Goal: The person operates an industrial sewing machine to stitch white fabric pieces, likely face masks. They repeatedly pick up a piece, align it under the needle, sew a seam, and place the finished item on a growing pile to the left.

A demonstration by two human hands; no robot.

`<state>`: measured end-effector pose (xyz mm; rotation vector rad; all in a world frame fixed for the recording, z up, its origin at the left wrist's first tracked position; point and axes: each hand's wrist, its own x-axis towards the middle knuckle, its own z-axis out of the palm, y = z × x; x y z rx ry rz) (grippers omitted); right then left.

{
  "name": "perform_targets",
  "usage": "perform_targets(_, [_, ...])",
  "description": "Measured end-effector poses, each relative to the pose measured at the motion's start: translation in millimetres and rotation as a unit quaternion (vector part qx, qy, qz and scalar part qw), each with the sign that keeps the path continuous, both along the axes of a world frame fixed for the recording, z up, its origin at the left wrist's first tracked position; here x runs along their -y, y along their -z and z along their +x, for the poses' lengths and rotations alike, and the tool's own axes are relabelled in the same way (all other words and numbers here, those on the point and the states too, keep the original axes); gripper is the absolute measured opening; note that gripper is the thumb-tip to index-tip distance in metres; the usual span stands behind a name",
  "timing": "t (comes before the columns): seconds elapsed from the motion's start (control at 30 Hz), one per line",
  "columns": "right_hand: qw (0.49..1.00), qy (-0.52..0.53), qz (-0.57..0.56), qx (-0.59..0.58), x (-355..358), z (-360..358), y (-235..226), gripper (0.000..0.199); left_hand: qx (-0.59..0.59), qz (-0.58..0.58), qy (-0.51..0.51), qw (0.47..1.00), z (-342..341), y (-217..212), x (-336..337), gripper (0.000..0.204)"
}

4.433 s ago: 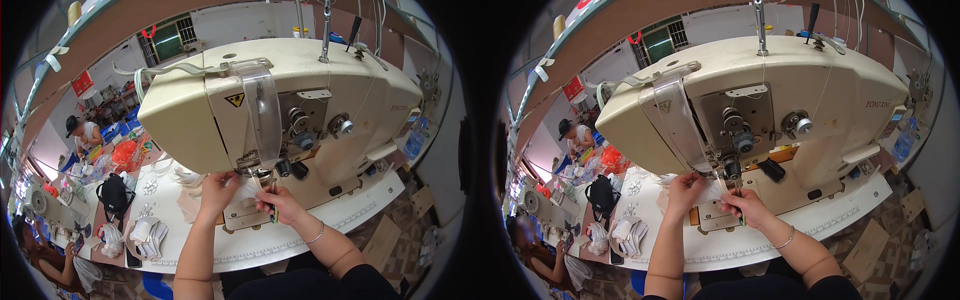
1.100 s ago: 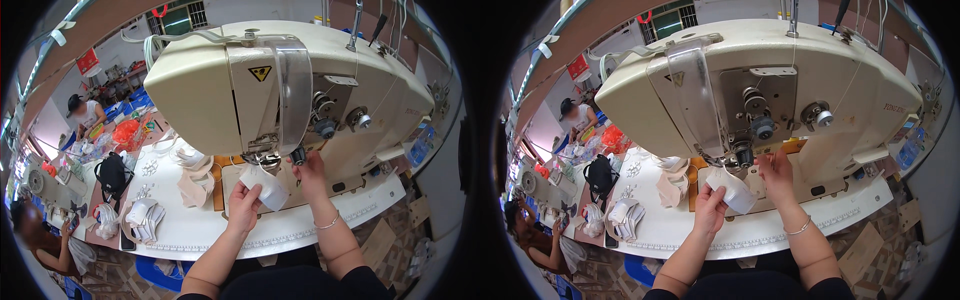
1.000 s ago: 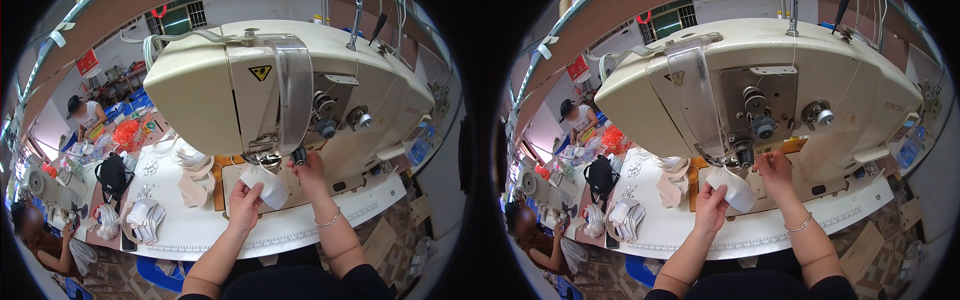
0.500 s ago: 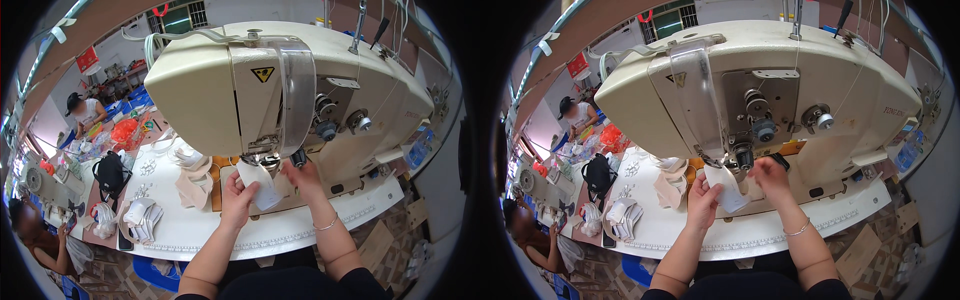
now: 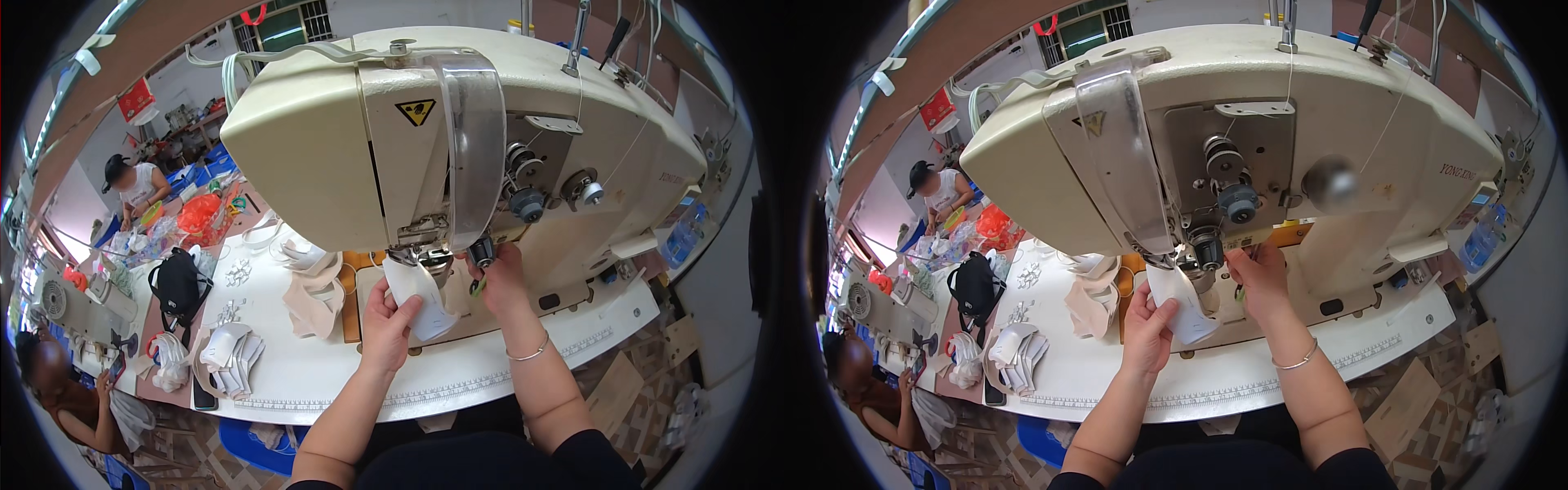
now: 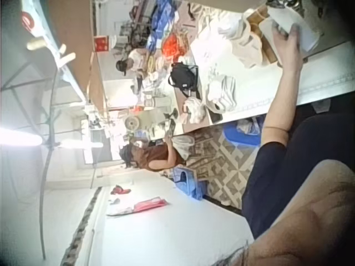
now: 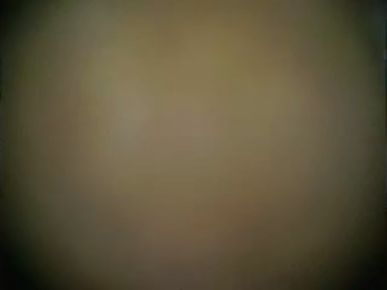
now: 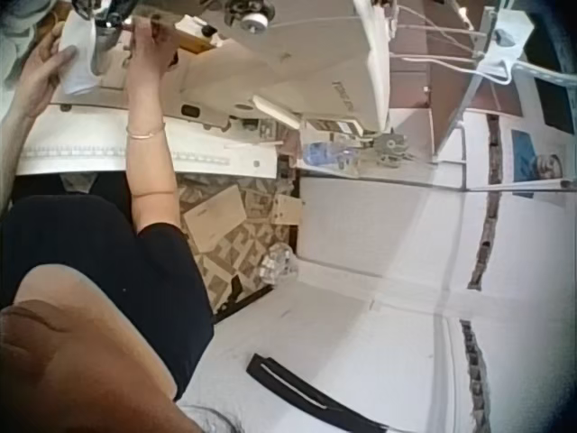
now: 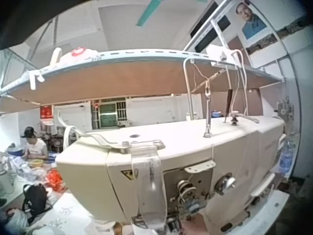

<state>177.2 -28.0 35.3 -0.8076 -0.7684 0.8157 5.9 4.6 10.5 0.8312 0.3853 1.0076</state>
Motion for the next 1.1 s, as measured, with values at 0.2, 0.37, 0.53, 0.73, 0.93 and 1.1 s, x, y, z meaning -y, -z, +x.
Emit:
perform_targets(0.2, [0.997, -0.031, 0.073, 0.001, 7.1, -9.3, -4.0, 0.012, 0.013, 0.005, -0.037, 0.999, 7.9, 0.9, 9.3, 0.050])
perform_targets(0.37, [0.938, -0.094, -0.173, 0.284, 15.3, -6.1, 13.3, 0.022, 0.023, 0.011, -0.053, 0.998, 11.1, 4.2, 10.2, 0.050])
perform_targets(0.53, [0.920, -0.135, -0.175, 0.323, 15.1, -3.0, 6.2, 0.023, -0.012, 0.029, -0.045, 0.998, 5.8, 3.1, 1.3, 0.050])
perform_targets(0.73, [0.931, -0.130, -0.173, 0.295, 14.6, -14.1, 3.8, 0.024, -0.082, 0.031, 0.002, 0.996, -5.0, -10.2, -18.4, 0.039])
perform_targets(0.93, [0.929, -0.116, -0.182, 0.299, 18.4, -20.7, 3.9, 0.024, -0.101, 0.009, 0.026, 0.994, -7.2, -17.0, -33.9, 0.041])
perform_targets(1.1, [0.940, -0.100, -0.188, 0.268, 13.1, -26.4, 5.7, 0.024, -0.076, -0.025, 0.014, 0.997, -6.2, -10.1, -43.7, 0.043])
